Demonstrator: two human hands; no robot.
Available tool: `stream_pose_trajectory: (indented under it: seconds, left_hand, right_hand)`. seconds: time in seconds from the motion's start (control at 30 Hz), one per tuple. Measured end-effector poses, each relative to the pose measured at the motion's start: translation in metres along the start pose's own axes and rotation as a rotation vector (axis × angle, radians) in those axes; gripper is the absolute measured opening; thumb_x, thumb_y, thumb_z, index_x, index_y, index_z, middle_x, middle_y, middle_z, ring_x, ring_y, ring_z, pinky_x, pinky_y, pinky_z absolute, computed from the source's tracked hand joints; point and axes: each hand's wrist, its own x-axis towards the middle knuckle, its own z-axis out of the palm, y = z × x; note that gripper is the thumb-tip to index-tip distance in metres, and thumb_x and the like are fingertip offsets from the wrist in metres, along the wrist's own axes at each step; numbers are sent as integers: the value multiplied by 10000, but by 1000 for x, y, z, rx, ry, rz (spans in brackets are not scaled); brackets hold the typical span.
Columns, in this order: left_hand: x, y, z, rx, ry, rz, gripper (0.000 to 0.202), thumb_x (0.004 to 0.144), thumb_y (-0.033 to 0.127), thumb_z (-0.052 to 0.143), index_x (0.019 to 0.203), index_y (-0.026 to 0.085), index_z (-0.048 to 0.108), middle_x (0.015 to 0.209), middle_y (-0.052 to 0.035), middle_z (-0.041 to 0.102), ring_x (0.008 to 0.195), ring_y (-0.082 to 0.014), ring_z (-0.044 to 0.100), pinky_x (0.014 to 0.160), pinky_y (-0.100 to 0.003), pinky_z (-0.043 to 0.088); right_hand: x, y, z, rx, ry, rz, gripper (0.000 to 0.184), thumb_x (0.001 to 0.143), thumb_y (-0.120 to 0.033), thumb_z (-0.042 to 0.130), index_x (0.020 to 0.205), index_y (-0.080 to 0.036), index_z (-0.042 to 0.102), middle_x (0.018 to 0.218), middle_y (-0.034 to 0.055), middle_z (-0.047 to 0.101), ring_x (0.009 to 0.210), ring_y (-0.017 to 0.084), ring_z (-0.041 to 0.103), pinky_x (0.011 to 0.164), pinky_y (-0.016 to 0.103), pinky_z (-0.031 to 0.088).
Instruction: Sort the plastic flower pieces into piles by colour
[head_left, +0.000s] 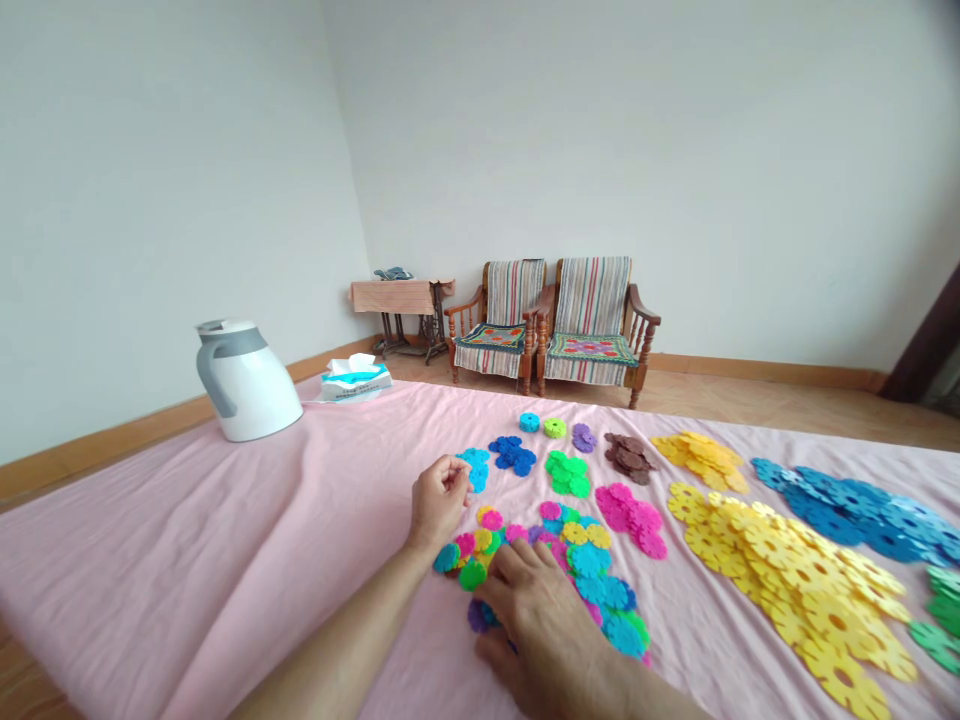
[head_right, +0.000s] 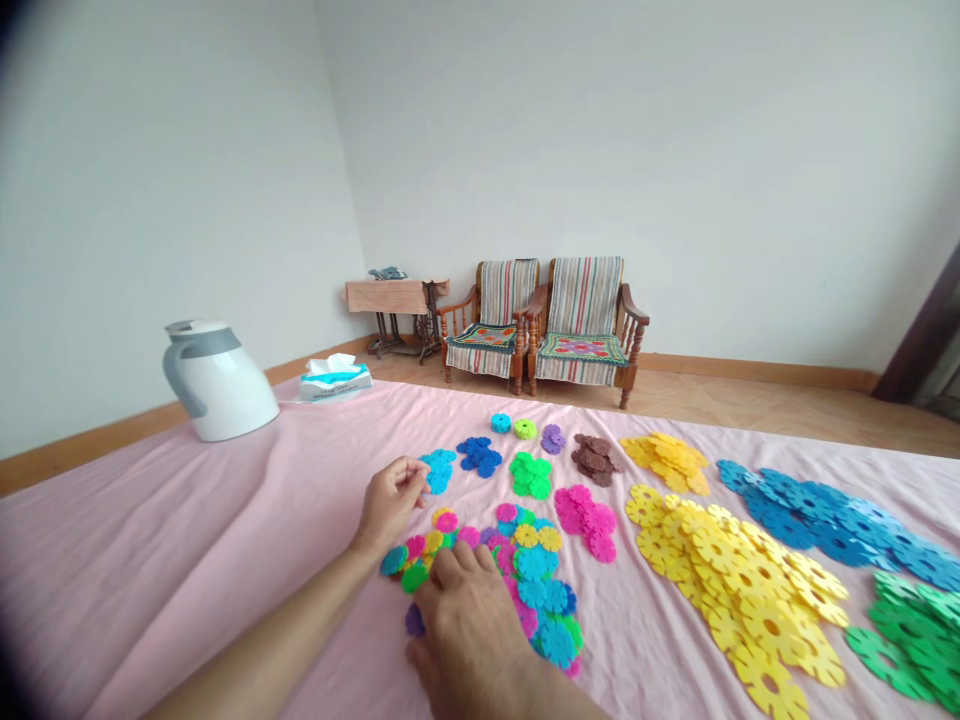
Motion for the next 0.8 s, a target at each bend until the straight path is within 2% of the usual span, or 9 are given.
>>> stream_pose_trajectory:
  seconds: [0.07,0.17,0.23,0.3,0.47,0.57,0.67,0.73,0.8]
  left_hand:
    - [-1,1,0,-9,-1,-1,146,730,304,554,718,163,587,553,16,605,398,-102,534,421,-193,423]
    - [-2,2,0,-8,0,-4,147,727,308,559,718,165,588,549,19,601,403,-101,531,425,-192,421]
    - [-3,2,-1,0,2,-7,152,729,315,559,722,166,588,551,20,597,410,-102,532,430,-192,422]
    - [-2,1,-1,5,2,-7,159,733,322,557,725,166,586,558,20,598,414,-102,532,433,-193,421]
    - [-1,-1,0,-6,-13,-4,167,732,328,556,735,165,590,559,18,601,416,-105,531,437,-198,418]
    - [0,-2,0,-7,-13,-6,163,730,322,556,744,164,592,554,22,596,415,-105,529,439,-198,420]
    - [0,-1,0,-15,-12,-6,164,725,325,561,737,165,595,553,23,595,412,-104,529,433,-196,415]
    - [-1,2,0,-25,-9,-10,164,718,326,565,720,165,592,548,22,595,410,-105,529,429,-196,414]
    - [-2,5,-1,-36,-10,-22,158,709,321,565,704,165,588,541,20,595,408,-108,529,426,-199,417]
  right_hand:
    - [1,3,7,-74,36,-17,181,776,-338,643,900,-208,663,982,56,629,933,238,526,883,407,363]
    - [3,4,17,-221,123,-91,117,780,-296,638,832,-191,649,886,48,637,850,226,532,800,380,374]
    - [4,5,23,-318,222,-174,58,773,-237,630,753,-183,630,787,37,626,770,208,521,734,360,362]
    - [4,6,28,-393,329,-258,82,762,-169,616,682,-175,598,712,27,598,701,189,493,685,346,335]
    - [1,11,36,-380,513,-346,159,763,-100,549,624,-176,529,657,11,550,624,159,436,597,313,270]
    - [-2,12,28,-209,519,-223,169,786,-116,530,634,-189,532,669,3,560,648,152,466,609,288,293]
    - [0,21,6,4,431,6,198,844,-153,479,668,-196,560,706,-1,583,660,124,511,612,243,329]
    - [5,38,-12,69,393,165,232,857,-173,451,653,-193,558,680,-8,581,625,105,524,572,217,328]
    - [14,67,-28,52,411,329,250,840,-181,451,610,-191,546,600,-16,560,574,105,516,532,219,313]
